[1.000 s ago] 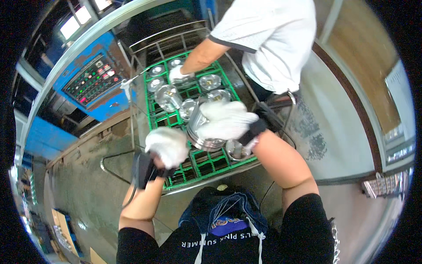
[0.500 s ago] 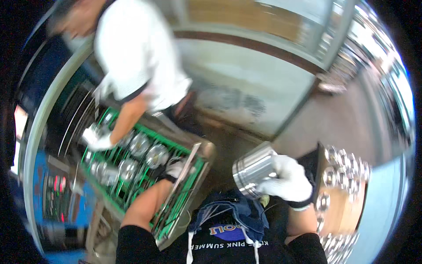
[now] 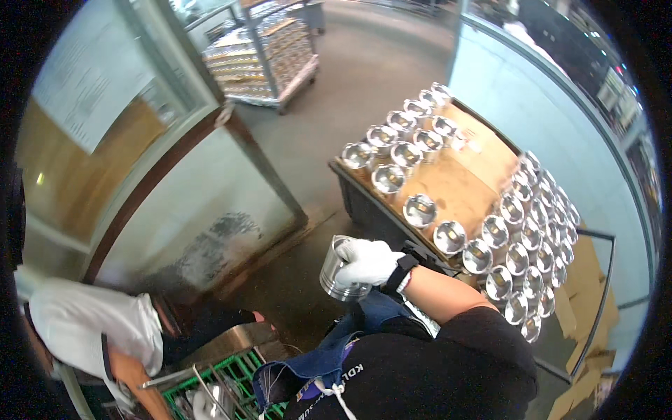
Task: Operator loads metal engine pistons into a green washing rack, monitors the industrial cleaning machine, and затем unloads the cleaned pistons onto a table.
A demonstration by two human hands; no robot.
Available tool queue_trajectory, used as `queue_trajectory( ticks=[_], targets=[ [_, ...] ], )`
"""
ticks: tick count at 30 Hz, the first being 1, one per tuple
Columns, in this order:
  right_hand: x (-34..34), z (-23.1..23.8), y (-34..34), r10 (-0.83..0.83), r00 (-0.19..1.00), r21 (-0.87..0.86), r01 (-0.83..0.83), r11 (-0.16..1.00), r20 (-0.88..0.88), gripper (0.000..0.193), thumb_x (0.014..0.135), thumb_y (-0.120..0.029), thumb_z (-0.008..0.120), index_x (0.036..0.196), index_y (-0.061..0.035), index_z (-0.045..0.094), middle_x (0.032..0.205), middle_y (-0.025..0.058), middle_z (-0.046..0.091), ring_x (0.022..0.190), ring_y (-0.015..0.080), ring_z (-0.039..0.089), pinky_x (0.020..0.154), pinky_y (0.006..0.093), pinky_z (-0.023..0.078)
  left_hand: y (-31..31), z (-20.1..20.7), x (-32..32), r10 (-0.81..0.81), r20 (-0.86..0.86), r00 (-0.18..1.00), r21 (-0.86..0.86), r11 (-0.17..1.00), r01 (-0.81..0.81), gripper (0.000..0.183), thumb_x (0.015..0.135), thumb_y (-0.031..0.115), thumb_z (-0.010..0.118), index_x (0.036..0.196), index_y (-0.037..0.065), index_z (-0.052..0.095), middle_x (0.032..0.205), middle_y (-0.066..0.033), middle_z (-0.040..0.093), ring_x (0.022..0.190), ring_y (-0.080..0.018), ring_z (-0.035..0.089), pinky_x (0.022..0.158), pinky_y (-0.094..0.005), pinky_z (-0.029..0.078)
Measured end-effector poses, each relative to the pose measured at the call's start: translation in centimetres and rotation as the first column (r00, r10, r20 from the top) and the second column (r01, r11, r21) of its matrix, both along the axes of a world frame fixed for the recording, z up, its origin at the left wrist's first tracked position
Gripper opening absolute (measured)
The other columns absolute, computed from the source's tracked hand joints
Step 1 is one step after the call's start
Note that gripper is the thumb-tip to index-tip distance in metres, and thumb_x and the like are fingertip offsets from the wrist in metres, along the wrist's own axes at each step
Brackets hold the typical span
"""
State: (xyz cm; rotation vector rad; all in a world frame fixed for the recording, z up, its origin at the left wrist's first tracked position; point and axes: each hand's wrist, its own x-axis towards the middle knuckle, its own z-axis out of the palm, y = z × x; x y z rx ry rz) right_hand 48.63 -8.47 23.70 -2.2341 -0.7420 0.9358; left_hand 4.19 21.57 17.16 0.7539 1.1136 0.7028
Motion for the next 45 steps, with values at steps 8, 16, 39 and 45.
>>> queue_trajectory(
  ticks=[8,16,39,45],
  targets=[
    [10.7,-4.0,-8.9,-0.655,0.743,0.191,0.668,0.719,-0.136,0.034,0.070,-0.031,0.072,0.092,-0.0052,0.071,0.089,0.0113,0.073,0.085,0.0204,0.069,0.078,0.0316,0.053,-5.2,10.3,11.2,-0.062,-0.298,0.952,0.282,0.948,0.150,0.038,0.093,0.023,0.061,0.123,0.000,0.055,0.123,-0.0172,0.062,0.102,-0.0225,0.066,0.088,-0.0325,0.054],
    [22.8,-11.8,-16.7,-0.640,0.618,0.200,0.630,0.750,0.457,0.033,0.073,-0.034,0.072,0.091,-0.0063,0.074,0.097,0.0105,0.073,0.098,0.0243,0.067,0.088,0.0329,0.053,-8.8,11.9,22.8,-0.226,-0.330,0.916,0.306,0.893,0.331,0.034,0.094,0.030,0.063,0.114,0.002,0.060,0.114,-0.0163,0.065,0.093,-0.0240,0.067,0.080,-0.0330,0.054],
    [23.5,-22.5,-15.5,-0.542,0.718,-0.171,0.658,0.733,0.438,0.038,0.084,-0.036,0.059,0.103,-0.0031,0.063,0.087,0.0170,0.069,0.083,0.0332,0.068,0.075,0.0469,0.052,-25.6,6.8,61.2,-0.913,-0.392,0.116,0.023,0.116,0.993,0.038,0.082,0.011,0.074,0.116,-0.003,0.065,0.106,-0.0089,0.072,0.095,-0.0158,0.068,0.086,-0.0306,0.053],
    [23.5,-26.4,-15.2,-0.624,0.688,-0.112,0.700,0.706,0.371,0.039,0.083,-0.033,0.058,0.107,-0.0037,0.065,0.095,0.0165,0.070,0.089,0.0305,0.068,0.079,0.0441,0.052,-34.2,1.7,73.5,-0.580,-0.808,-0.102,0.362,-0.626,0.691,0.036,0.081,0.031,0.073,0.101,0.002,0.070,0.098,-0.0189,0.070,0.090,-0.0329,0.068,0.081,-0.0403,0.053]
  ],
)
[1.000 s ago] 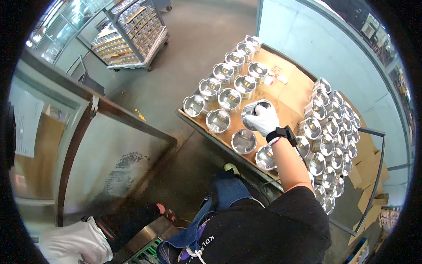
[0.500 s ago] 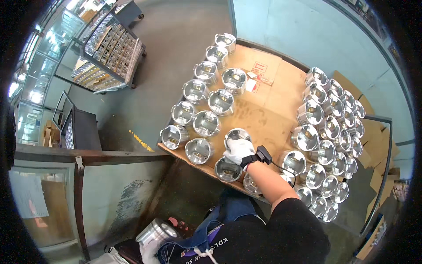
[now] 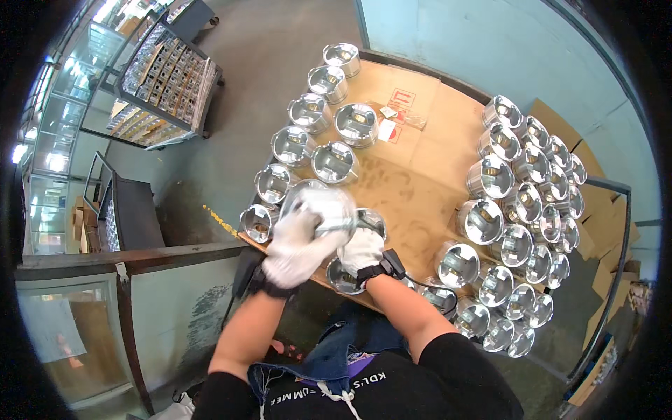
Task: Operator loads metal engine pistons into a green washing rack, monitors the industrial cleaning machine, and затем unloads the cleaned pistons onto a table.
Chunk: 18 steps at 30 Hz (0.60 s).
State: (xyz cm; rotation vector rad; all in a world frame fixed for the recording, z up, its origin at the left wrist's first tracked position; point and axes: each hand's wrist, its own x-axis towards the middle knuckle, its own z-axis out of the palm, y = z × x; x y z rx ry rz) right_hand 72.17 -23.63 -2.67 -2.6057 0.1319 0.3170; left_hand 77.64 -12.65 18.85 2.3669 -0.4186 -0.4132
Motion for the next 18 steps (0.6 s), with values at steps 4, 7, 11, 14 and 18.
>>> queue_trajectory(
  ticks=[4,7,11,14,18],
  targets=[
    [-0.6,3.0,0.5,-0.032,0.991,-0.012,0.034,0.999,0.132,0.037,0.082,-0.033,0.059,0.100,-0.0019,0.071,0.096,0.0181,0.069,0.089,0.0326,0.068,0.080,0.0470,0.052,-4.8,-5.2,4.9,-0.261,0.264,0.929,0.258,0.947,0.193,0.036,0.079,0.040,0.065,0.089,0.006,0.069,0.089,-0.0162,0.069,0.093,-0.0331,0.064,0.083,-0.0443,0.052],
    [-1.1,-0.2,-0.4,-0.083,0.961,0.115,0.054,0.992,0.264,0.034,0.083,-0.035,0.058,0.093,-0.0064,0.074,0.092,0.0197,0.068,0.082,0.0372,0.065,0.079,0.0487,0.051,-9.4,-8.6,6.9,-0.447,0.196,0.873,0.351,0.863,0.363,0.024,0.077,0.032,0.063,0.086,0.012,0.071,0.089,-0.0123,0.070,0.092,-0.0311,0.064,0.083,-0.0445,0.052],
    [-0.1,1.8,0.0,0.086,0.992,0.056,-0.081,0.995,-0.087,0.032,0.082,-0.034,0.058,0.094,-0.0093,0.073,0.106,0.0147,0.070,0.097,0.0270,0.066,0.078,0.0456,0.050,-9.6,-14.9,7.1,-0.456,0.310,0.834,0.377,0.865,0.332,0.015,0.076,0.023,0.063,0.084,0.017,0.074,0.086,-0.0086,0.071,0.095,-0.0296,0.065,0.081,-0.0436,0.051],
    [-0.1,0.9,-0.6,-0.002,1.000,0.145,0.003,0.989,-0.010,0.033,0.087,-0.035,0.058,0.102,-0.0089,0.071,0.109,0.0095,0.072,0.100,0.0254,0.068,0.086,0.0438,0.051,-9.7,-16.7,6.2,-0.475,0.327,0.817,0.399,0.853,0.336,0.018,0.079,0.023,0.062,0.089,0.015,0.075,0.087,-0.0079,0.072,0.096,-0.0276,0.066,0.081,-0.0411,0.053],
    [-0.9,-4.2,-0.2,-0.097,0.993,0.485,0.118,0.867,-0.067,0.041,0.090,-0.031,0.060,0.125,-0.0100,0.061,0.123,0.0073,0.067,0.118,0.0253,0.060,0.102,0.0380,0.045,-8.3,-16.6,6.3,-0.468,0.291,0.834,0.277,0.876,0.394,0.021,0.078,0.028,0.063,0.090,0.013,0.072,0.088,-0.0078,0.069,0.095,-0.0298,0.065,0.082,-0.0413,0.052]
  ],
)
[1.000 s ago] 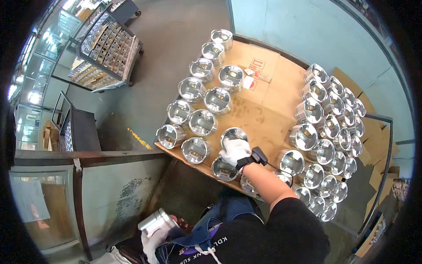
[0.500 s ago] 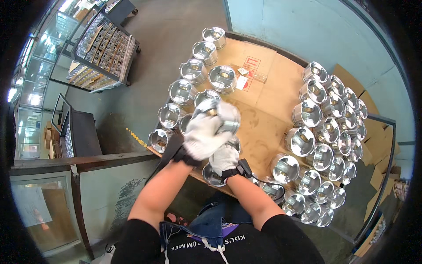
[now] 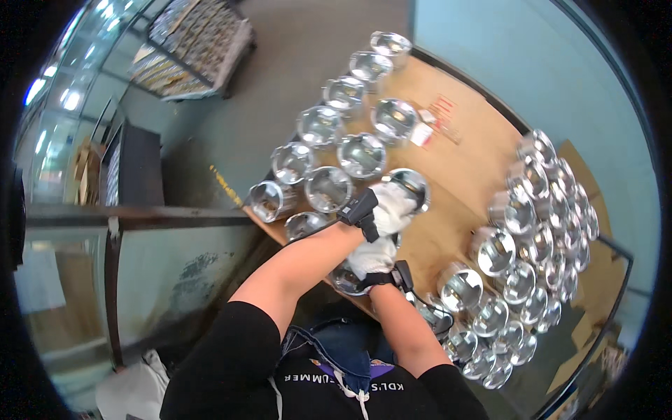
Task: Operator loads metal engine pistons into a green washing rack, monitors the industrial cleaning machine, and затем unloads the cleaned pistons onto a table.
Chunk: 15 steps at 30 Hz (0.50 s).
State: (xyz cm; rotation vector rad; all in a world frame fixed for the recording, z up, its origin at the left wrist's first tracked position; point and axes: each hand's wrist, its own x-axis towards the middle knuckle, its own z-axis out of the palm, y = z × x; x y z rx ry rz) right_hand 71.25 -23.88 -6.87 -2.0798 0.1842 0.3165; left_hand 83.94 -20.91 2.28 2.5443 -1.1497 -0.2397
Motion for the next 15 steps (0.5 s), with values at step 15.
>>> queue_trajectory(
  ticks=[15],
  targets=[
    [2.9,8.8,-2.1,0.591,0.806,-0.361,-0.557,0.748,-0.022,0.037,0.088,-0.035,0.066,0.102,-0.0009,0.068,0.109,0.0211,0.069,0.099,0.0356,0.063,0.089,0.0408,0.049,25.5,11.3,-37.0,0.850,-0.486,0.203,-0.052,0.204,-0.978,0.040,0.089,0.037,0.061,0.110,0.004,0.067,0.102,-0.0202,0.069,0.098,-0.0376,0.066,0.086,-0.0442,0.052]
  ],
)
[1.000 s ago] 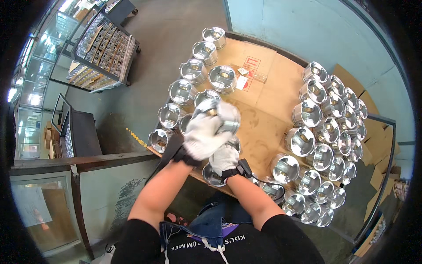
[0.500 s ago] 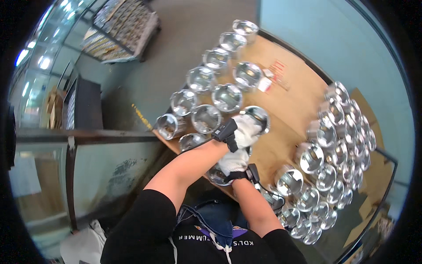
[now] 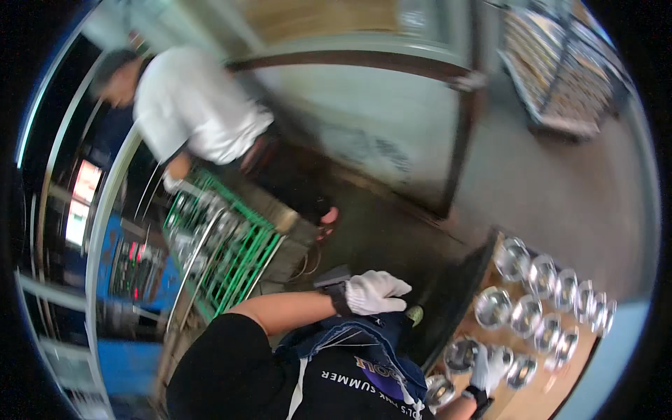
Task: Operator loads metal engine pistons into a green washing rack, monitors the industrial cleaning machine, and затем unloads the cleaned pistons onto a table.
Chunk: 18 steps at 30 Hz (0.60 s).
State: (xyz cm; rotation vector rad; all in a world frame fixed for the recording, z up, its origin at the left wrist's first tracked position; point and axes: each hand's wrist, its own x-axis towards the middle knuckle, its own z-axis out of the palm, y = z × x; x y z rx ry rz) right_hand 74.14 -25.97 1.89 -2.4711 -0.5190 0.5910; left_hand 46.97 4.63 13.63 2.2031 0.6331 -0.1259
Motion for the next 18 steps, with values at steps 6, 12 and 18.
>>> queue_trajectory(
  ticks=[6,12,18],
  targets=[
    [-5.6,12.1,17.0,0.383,0.923,0.205,-0.381,0.901,0.032,0.035,0.094,-0.022,0.066,0.119,0.0015,0.065,0.108,0.0141,0.069,0.096,0.0219,0.064,0.087,0.0336,0.050,-0.2,2.8,-19.1,0.724,0.148,0.674,-0.199,0.689,-0.696,0.048,0.092,0.032,0.069,0.126,-0.001,0.061,0.116,-0.0178,0.070,0.109,-0.0275,0.068,0.098,-0.0368,0.051],
    [-32.2,26.6,35.4,0.918,0.248,0.392,-0.913,0.115,0.309,0.044,0.087,-0.020,0.074,0.125,-0.0002,0.063,0.108,0.0144,0.070,0.094,0.0281,0.068,0.085,0.0373,0.053,-2.9,10.3,-36.1,0.812,0.468,0.349,0.265,0.248,-0.932,0.042,0.087,0.032,0.075,0.116,0.001,0.067,0.113,-0.0185,0.070,0.107,-0.0323,0.066,0.092,-0.0425,0.052],
    [-58.6,29.3,44.6,0.533,-0.468,0.097,-0.681,-0.726,0.705,0.051,0.084,-0.037,0.069,0.122,-0.0042,0.064,0.105,0.0185,0.067,0.095,0.0363,0.065,0.084,0.0436,0.053,-8.2,14.3,-48.5,0.760,0.544,0.357,0.639,-0.100,-0.762,0.047,0.078,0.025,0.082,0.117,0.005,0.066,0.103,-0.0159,0.067,0.089,-0.0358,0.065,0.075,-0.0437,0.054]
  ],
)
